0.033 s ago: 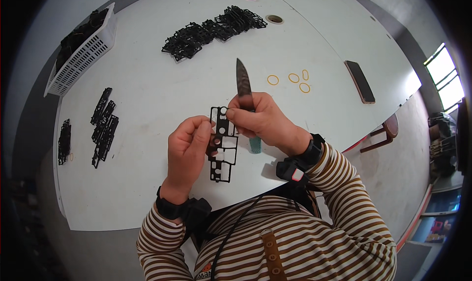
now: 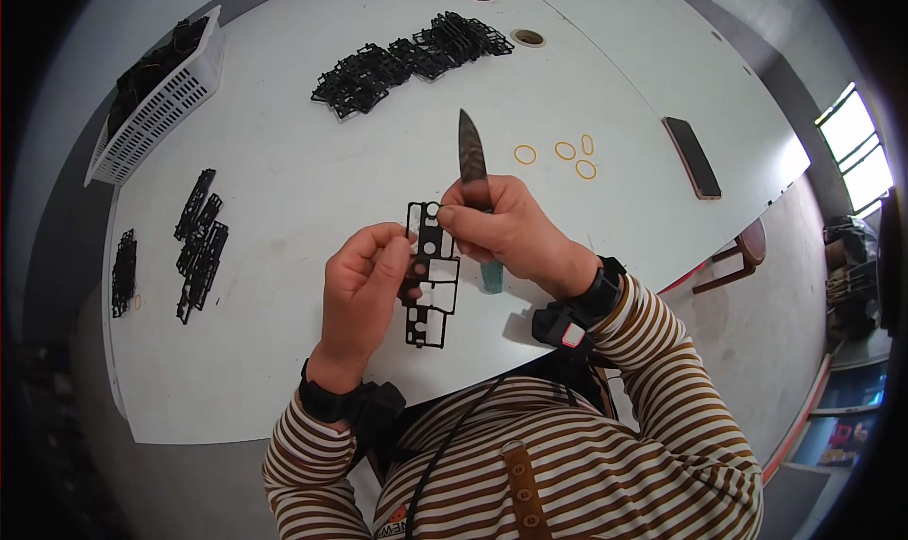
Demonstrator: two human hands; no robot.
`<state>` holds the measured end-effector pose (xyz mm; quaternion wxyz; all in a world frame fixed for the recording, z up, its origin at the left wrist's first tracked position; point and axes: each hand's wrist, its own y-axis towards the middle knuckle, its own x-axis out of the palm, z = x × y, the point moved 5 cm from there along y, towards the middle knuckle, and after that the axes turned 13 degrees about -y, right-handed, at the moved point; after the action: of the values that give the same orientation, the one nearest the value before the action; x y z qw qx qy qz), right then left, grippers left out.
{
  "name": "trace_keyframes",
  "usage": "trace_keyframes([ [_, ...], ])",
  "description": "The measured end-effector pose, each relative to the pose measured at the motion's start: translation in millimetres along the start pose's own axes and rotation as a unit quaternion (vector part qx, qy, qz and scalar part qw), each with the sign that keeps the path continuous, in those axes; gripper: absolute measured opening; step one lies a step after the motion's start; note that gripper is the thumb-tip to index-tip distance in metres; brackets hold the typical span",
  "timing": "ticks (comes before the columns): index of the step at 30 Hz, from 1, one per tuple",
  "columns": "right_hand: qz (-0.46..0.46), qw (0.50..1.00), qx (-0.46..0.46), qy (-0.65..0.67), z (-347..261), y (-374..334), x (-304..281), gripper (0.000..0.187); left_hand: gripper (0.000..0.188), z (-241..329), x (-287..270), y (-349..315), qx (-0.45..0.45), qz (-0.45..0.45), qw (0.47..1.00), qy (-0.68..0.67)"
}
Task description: Deburring plastic components from a sprue frame using a knife at a production workbench.
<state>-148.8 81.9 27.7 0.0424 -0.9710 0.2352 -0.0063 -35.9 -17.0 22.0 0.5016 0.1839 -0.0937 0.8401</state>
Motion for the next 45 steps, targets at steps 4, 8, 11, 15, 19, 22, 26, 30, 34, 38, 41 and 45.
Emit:
trace_keyframes([
  [4, 0.015, 1.0, -0.021, 0.017, -2.2, 1.5, -5.8, 0.013, 0.015, -3.9, 0.7, -2.3, -0.075, -0.033, 0.996, -0.024],
  [8, 0.027, 0.997, -0.048, 0.051, -2.8, 2.9, -12.1, 0.012, 0.016, -3.2, 3.4, -4.7, -0.117, -0.032, 0.99, -0.075],
  [11, 0.03, 0.996, -0.058, 0.068, -3.1, 3.4, -13.2, 0.012, 0.015, -3.3, 5.5, -6.3, -0.164, -0.059, 0.98, -0.097],
  [15, 0.015, 0.995, -0.059, 0.073, -2.4, 4.4, -13.3, 0.013, 0.015, -5.1, 0.7, -4.4, -0.133, -0.064, 0.982, -0.121],
  [19, -0.032, 0.994, -0.067, 0.078, -3.3, 4.7, -10.6, 0.014, 0.016, -10.6, -7.2, -1.7, -0.104, -0.062, 0.98, -0.156],
  [22, -0.087, 0.991, -0.075, 0.066, -4.2, 3.6, -6.1, 0.015, 0.016, -11.6, -8.3, -1.7, -0.132, -0.07, 0.969, -0.196],
  [26, -0.089, 0.989, -0.072, 0.098, -2.1, 4.7, -5.6, 0.015, 0.018, -14.7, -6.4, -0.6, -0.154, -0.079, 0.957, -0.234],
  [30, -0.071, 0.987, -0.104, 0.101, -4.7, 4.1, -10.1, 0.015, 0.02, -10.5, 1.6, -1.4, -0.151, -0.048, 0.955, -0.252],
  [34, 0.007, 0.985, -0.124, 0.121, -11.5, 1.7, -24.6, 0.014, 0.022, -12.4, -3.5, -2.4, -0.136, -0.035, 0.968, -0.206],
  [38, 0.046, 0.985, -0.144, 0.084, -13.3, 0.6, -28.5, 0.014, 0.022, -9.1, -4.2, -3.0, -0.105, -0.039, 0.985, -0.132],
  [41, 0.077, 0.983, -0.156, 0.058, -14.0, -0.4, -28.9, 0.014, 0.025, -5.6, -1.3, -3.6, -0.079, -0.037, 0.99, -0.107],
  [45, 0.084, 0.983, -0.153, 0.048, -11.7, -1.4, -28.1, 0.014, 0.03, -5.2, 0.9, -3.8, -0.044, -0.035, 0.994, -0.092],
])
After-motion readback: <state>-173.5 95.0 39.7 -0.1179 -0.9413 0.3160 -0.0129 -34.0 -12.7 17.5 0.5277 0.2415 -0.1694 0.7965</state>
